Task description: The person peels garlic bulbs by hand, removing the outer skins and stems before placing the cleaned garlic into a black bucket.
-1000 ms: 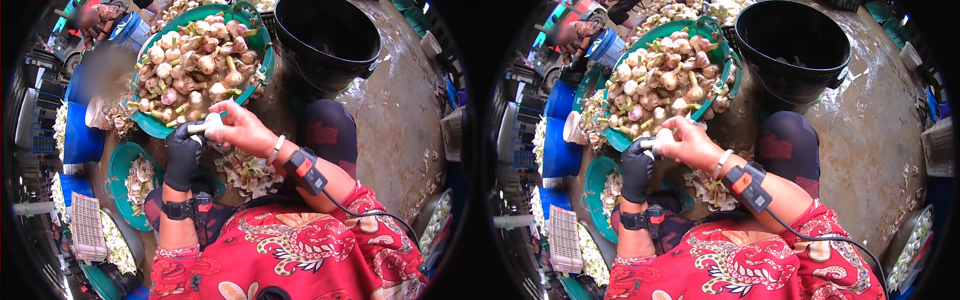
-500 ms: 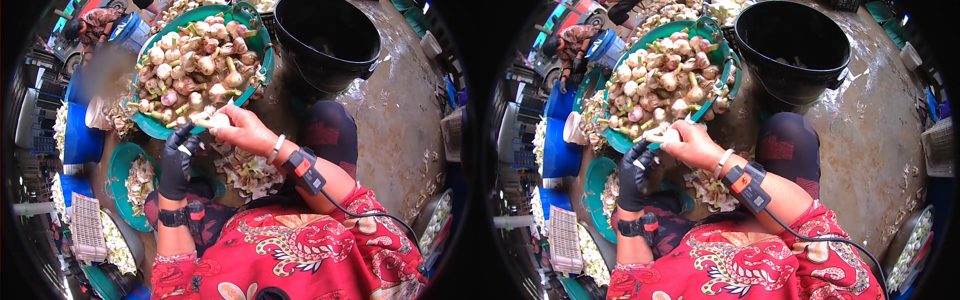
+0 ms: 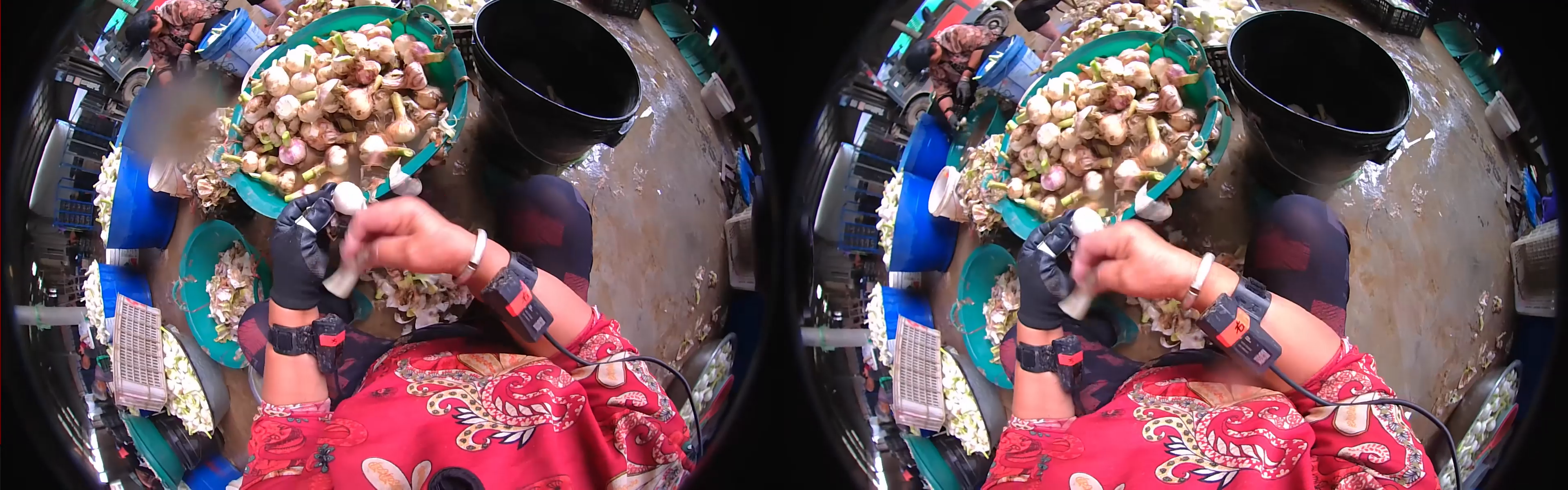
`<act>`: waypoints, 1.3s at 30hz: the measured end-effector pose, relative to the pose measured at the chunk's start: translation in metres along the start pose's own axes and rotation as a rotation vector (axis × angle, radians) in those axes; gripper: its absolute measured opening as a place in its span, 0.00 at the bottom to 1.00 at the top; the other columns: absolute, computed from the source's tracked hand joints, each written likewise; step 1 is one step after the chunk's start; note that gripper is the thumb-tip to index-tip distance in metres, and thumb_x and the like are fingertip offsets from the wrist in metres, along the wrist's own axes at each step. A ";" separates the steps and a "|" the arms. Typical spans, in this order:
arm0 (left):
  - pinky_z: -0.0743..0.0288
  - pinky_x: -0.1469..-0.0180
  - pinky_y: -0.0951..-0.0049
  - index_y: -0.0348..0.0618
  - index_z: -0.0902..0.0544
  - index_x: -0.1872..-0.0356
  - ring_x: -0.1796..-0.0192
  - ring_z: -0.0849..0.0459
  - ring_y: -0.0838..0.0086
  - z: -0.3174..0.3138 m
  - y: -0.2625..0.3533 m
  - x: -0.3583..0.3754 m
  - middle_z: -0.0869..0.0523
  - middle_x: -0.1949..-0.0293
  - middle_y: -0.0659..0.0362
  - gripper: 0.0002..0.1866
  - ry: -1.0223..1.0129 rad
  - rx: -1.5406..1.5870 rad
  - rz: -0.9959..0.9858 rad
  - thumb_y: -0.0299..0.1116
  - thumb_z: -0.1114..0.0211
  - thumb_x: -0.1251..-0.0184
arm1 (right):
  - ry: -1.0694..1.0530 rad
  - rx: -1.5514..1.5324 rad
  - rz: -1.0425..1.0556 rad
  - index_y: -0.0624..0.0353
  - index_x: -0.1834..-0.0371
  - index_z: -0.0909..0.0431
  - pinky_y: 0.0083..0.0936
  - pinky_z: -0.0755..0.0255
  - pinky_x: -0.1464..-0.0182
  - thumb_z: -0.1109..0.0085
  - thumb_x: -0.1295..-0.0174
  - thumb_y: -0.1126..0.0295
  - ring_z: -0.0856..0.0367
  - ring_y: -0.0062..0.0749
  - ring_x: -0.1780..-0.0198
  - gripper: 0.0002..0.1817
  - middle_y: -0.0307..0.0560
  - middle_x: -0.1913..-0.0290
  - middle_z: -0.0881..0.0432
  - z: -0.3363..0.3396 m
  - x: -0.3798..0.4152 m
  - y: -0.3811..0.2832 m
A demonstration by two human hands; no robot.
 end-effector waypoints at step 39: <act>0.25 0.50 0.61 0.54 0.20 0.45 0.53 0.19 0.58 -0.049 -0.030 -0.116 0.16 0.57 0.51 0.24 -0.742 -0.939 -0.228 0.32 0.34 0.47 | 0.439 -0.257 -0.503 0.60 0.59 0.20 0.17 0.26 0.66 0.41 0.39 0.71 0.22 0.17 0.65 0.08 0.38 0.63 0.18 0.072 0.017 0.012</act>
Point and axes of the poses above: each hand's wrist, its own x-axis away from the middle knuckle, its own z-axis out of the back of the hand, y = z × x, the point moved 5 cm from there along -x, towards the middle knuckle
